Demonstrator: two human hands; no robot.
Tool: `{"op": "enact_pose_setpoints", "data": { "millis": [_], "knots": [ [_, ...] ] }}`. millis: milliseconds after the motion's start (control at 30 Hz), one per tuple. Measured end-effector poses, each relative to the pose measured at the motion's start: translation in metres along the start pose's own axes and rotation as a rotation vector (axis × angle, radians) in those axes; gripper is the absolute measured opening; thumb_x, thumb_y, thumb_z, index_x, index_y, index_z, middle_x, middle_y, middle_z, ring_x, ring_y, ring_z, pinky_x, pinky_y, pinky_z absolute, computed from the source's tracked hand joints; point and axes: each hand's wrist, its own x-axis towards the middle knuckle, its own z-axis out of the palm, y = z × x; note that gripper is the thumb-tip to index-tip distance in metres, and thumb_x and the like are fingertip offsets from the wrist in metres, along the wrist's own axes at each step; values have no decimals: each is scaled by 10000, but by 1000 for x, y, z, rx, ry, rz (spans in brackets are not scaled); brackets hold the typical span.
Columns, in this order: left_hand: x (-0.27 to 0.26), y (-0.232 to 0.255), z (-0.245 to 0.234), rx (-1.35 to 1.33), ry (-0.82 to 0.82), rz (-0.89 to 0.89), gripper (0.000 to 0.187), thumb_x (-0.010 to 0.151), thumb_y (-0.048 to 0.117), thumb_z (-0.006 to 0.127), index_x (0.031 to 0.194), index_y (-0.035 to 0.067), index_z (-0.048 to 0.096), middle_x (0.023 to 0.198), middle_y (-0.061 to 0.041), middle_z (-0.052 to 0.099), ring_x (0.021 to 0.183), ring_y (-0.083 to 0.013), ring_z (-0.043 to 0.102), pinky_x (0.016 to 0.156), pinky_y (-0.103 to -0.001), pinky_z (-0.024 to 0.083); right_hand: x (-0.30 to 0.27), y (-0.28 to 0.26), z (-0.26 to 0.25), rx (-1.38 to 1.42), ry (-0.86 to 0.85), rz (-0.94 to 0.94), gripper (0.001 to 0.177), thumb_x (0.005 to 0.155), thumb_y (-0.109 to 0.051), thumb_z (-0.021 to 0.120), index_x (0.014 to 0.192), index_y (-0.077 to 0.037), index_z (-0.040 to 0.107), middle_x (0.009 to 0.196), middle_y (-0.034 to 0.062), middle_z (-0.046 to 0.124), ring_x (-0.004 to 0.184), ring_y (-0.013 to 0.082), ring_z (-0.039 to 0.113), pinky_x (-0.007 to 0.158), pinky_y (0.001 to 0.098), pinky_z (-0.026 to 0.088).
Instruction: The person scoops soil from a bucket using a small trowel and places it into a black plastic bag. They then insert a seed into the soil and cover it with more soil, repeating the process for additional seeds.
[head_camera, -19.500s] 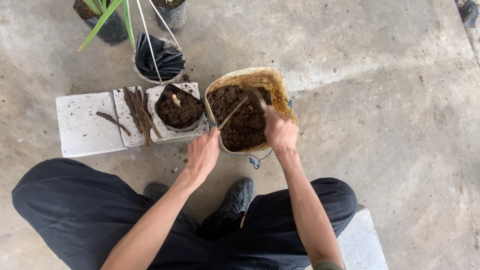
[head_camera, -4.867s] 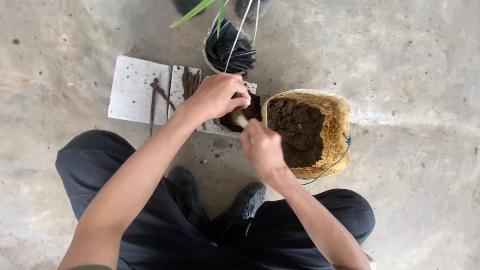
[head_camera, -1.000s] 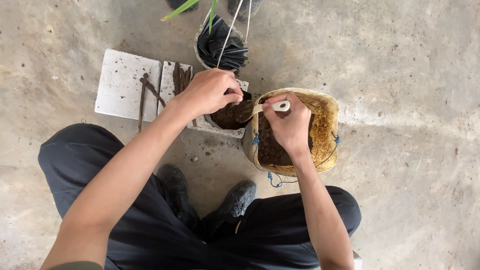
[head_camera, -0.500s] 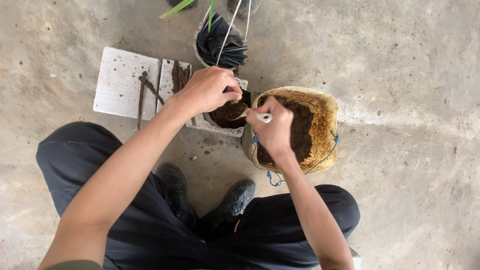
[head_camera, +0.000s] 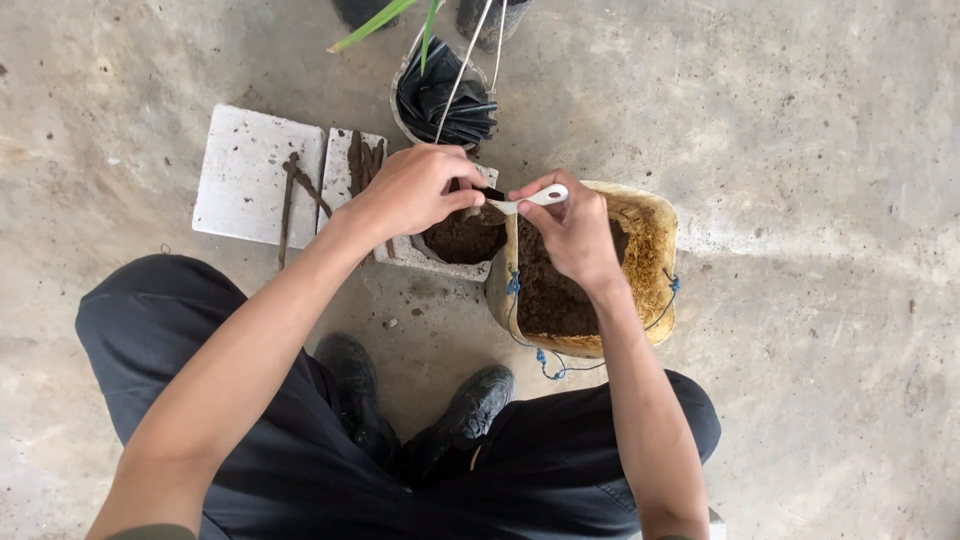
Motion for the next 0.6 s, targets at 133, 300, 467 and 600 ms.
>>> {"op": "enact_pose_setpoints", "data": {
  "millis": [133,300,467,600],
  "knots": [
    [0,-31,-1,-86,108,-49,228,1055,246,615,1139,75,741,964,-92,692,799,-218,653,711,-347,530,12,-8,-9,67,-52,-77,100,978,89,640,1070,102,605,1018,305,715,1061,446,727,978,582,581],
    [-16,-32,-9,123,-101,-370,300,1047,283,621,1091,4,725,923,-156,731,713,-252,707,674,-376,584,26,-22,-14,56,-214,-200,108,964,145,579,1049,108,523,979,324,675,1070,485,700,1013,678,527],
    [-10,-55,10,161,-184,-358,265,1012,258,645,1001,13,744,832,-128,730,608,-222,696,665,-399,585,36,-23,-8,-20,-288,-178,108,972,115,584,1067,84,543,997,322,702,1083,510,696,983,696,529],
    [1,-104,51,186,-148,-333,261,988,229,627,768,123,717,681,-46,702,569,-215,688,607,-371,573,44,-21,3,-67,-270,-224,108,976,114,602,1055,66,546,978,313,712,1021,506,719,916,671,576]
  ]
}}
